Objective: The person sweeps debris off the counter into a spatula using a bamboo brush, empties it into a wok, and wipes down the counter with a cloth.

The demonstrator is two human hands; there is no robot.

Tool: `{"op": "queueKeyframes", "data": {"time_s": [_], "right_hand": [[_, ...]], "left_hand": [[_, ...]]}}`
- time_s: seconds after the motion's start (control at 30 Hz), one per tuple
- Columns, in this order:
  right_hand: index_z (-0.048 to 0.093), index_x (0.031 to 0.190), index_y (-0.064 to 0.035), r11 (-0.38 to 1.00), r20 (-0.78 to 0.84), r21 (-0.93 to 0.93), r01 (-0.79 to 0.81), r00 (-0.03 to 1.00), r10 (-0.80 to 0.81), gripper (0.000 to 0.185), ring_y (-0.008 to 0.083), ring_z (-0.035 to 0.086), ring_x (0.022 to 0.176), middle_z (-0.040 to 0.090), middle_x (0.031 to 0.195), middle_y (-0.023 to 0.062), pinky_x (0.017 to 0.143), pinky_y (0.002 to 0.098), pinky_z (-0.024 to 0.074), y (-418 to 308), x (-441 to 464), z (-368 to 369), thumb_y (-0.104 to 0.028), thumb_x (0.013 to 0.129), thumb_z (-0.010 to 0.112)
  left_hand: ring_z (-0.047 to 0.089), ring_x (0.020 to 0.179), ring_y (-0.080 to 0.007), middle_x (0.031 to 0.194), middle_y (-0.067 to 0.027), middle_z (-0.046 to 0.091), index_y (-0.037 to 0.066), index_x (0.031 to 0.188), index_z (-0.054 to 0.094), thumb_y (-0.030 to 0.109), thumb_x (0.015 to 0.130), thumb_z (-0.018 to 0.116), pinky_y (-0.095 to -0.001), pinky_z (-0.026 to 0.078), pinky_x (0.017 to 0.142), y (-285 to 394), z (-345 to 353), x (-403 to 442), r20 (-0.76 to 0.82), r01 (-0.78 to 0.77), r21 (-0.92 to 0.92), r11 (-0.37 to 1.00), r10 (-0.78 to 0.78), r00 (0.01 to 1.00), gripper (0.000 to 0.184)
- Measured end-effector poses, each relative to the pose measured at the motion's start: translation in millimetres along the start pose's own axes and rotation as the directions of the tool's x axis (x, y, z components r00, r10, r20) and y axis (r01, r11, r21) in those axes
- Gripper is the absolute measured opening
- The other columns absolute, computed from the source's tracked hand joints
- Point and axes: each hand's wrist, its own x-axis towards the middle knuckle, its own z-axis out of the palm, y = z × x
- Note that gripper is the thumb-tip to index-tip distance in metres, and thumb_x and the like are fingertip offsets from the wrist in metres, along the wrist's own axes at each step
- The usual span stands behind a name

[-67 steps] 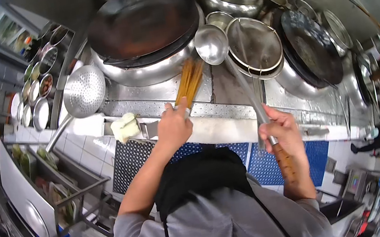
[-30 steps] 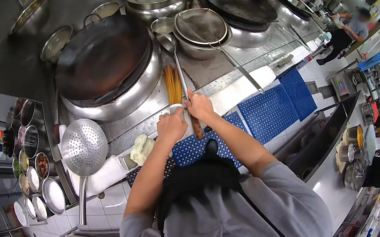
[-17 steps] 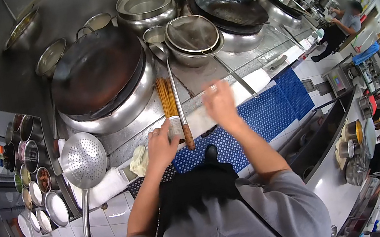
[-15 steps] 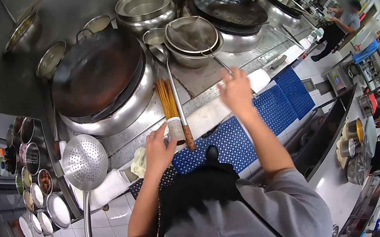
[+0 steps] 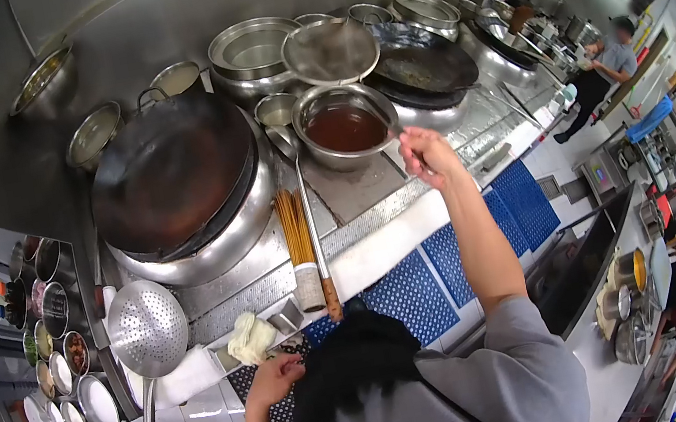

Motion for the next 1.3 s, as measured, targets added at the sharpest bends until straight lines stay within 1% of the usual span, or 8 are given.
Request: {"op": "queueKeyframes", "data": {"time_s": [0.3,0.43,0.5,0.67,0.77,0.83,1.1,1.3], "right_hand": [[0.062,0.101,0.0006,0.75,-0.078,-0.585,0.308,0.899,-0.431,0.022,0.0175,0.059,0.049,0.064,0.071,0.0121,0.043,0.0328,0.0461,-121.2,234.0,28.6,-0.006,0.083,0.051],[0.066,0.108,0.0029,-0.009,0.087,-0.995,0.103,0.785,-0.613,0.032,0.0392,0.069,0.097,0.068,0.109,0.0275,0.086,0.0447,0.0551,-108.4,317.8,20.9,-0.014,0.082,0.06],[0.068,0.11,0.0015,-0.044,0.094,-0.996,0.083,0.882,-0.461,0.034,0.0428,0.063,0.11,0.067,0.113,0.0285,0.098,0.0482,0.0497,-100.1,330.3,13.6,-0.016,0.082,0.061],[0.067,0.118,-0.0051,0.209,0.0,-0.966,0.154,0.806,-0.592,0.04,0.0451,0.057,0.117,0.065,0.117,0.0274,0.102,0.0499,0.0444,-84.3,294.2,2.6,-0.018,0.083,0.051],[0.067,0.117,-0.0048,0.805,-0.034,-0.487,0.339,0.914,-0.405,0.034,0.0055,0.042,0.043,0.055,0.066,-0.0003,0.037,0.0252,0.0319,-64.0,218.3,-1.6,-0.004,0.087,0.052],[0.063,0.119,-0.0013,0.893,0.026,-0.299,0.337,0.938,-0.345,0.029,0.004,0.046,0.045,0.057,0.07,-0.0018,0.039,0.0185,0.0333,-38.4,154.7,-8.0,-0.004,0.092,0.052],[0.059,0.12,-0.003,0.967,0.032,0.256,-0.007,0.999,-0.001,0.031,0.0108,0.051,0.047,0.064,0.076,0.0058,0.041,0.0211,0.0417,101.7,-28.1,-33.9,-0.007,0.089,0.062],[0.058,0.126,-0.0074,0.958,-0.168,0.273,-0.085,0.977,0.134,0.052,0.0208,0.064,0.072,0.067,0.102,0.0137,0.057,0.0264,0.0517,127.0,-89.9,-22.9,-0.052,0.101,0.047]], "left_hand": [[0.07,0.088,-0.0352,0.094,-0.0196,0.072,0.002,0.122,0.065,0.033,0.081,0.073,-0.0427,0.054,0.079,10.9,45.9,8.9,-0.396,0.317,0.254,0.914,-0.201,0.896,0.052],[0.07,0.092,-0.0377,0.097,-0.0235,0.071,0.002,0.126,0.062,0.031,0.08,0.073,-0.045,0.054,0.081,13.0,65.9,9.6,-0.436,0.412,0.216,0.885,-0.291,0.852,0.055],[0.07,0.092,-0.0375,0.097,-0.0242,0.071,0.001,0.128,0.061,0.029,0.08,0.073,-0.0444,0.054,0.082,22.1,71.2,7.4,-0.447,0.468,0.152,0.871,-0.361,0.818,0.057],[0.069,0.072,-0.03,0.083,-0.0173,0.07,-0.001,0.138,0.048,0.017,0.081,0.073,-0.0409,0.055,0.068,-71.9,90.1,7.2,-0.653,0.352,-0.015,0.936,-0.276,0.705,0.064],[0.061,0.055,-0.0204,0.072,-0.0111,0.064,-0.001,0.131,0.051,0.012,0.086,0.069,-0.0351,0.05,0.05,-58.5,78.3,24.8,-0.515,0.21,-0.617,0.758,-0.591,0.62,0.051],[0.052,0.048,-0.0129,0.067,-0.0063,0.058,0.0,0.125,0.052,0.009,0.088,0.068,-0.0292,0.042,0.04,-59.2,70.8,39.5,-0.485,0.131,-0.721,0.68,-0.631,0.606,0.041],[0.067,0.092,-0.0281,0.1,-0.0134,0.071,0.007,0.117,0.067,0.037,0.083,0.074,-0.0381,0.054,0.085,-140.9,27.1,65.8,-0.287,0.127,-0.128,0.984,-0.159,0.945,0.045],[0.068,0.101,-0.034,0.107,-0.0196,0.071,0.008,0.116,0.07,0.05,0.075,0.076,-0.0396,0.053,0.09,-142.5,-6.5,33.5,-0.142,0.187,0.239,0.953,-0.156,0.978,0.059]]}}
